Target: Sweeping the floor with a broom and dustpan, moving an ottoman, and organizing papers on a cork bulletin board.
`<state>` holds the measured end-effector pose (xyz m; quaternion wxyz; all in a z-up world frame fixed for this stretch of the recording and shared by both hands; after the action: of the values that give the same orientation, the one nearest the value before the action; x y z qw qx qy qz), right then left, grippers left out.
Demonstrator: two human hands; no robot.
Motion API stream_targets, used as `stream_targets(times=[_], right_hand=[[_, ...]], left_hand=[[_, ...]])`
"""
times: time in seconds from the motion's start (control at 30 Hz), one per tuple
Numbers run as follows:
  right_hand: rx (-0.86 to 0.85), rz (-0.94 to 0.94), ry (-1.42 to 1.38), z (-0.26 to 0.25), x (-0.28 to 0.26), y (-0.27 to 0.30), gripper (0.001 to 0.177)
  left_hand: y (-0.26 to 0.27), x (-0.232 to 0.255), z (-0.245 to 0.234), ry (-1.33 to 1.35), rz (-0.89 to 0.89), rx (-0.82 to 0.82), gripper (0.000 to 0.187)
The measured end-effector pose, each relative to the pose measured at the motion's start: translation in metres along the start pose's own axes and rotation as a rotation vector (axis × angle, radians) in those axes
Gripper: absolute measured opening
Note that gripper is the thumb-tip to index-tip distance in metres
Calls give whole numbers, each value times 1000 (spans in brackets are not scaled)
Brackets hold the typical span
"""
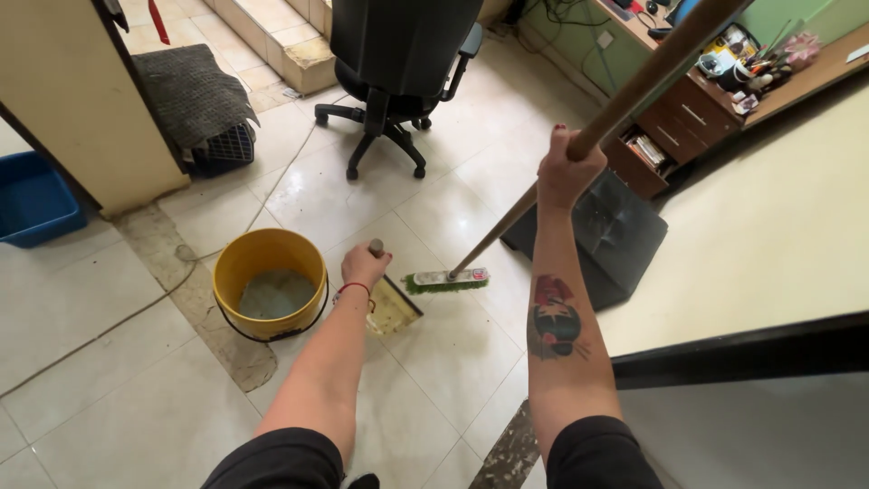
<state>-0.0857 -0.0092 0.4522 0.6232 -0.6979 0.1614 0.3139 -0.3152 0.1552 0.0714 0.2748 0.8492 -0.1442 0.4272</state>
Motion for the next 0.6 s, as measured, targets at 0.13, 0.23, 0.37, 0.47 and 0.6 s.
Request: stream_targets(times=[0.13, 0.23, 0.37, 0.47, 0.6], right_hand=[[-51, 60, -83, 3, -12, 3, 32], [-43, 87, -90, -2, -20, 0, 31], [-24, 91, -85, -16, -22, -4, 29], [13, 112, -89, -32, -24, -5, 28], [39, 69, -22, -61, -33, -10, 31]], left_hand=[[-1, 8, -11, 56, 50, 84, 24], [1, 22, -16, 77, 60, 98, 22], [-5, 41, -9, 48, 145, 96, 20], [-3, 53, 0, 7, 193, 74, 20], [2, 60, 15, -31, 191, 44, 21]])
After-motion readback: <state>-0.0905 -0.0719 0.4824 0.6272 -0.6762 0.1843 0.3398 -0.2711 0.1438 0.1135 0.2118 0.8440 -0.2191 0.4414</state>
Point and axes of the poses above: each hand's wrist, its own y-axis away from the middle knuckle, its own z-axis out of the palm, x = y × z, the point moved 7 cm from there along -y, towards the middle knuckle
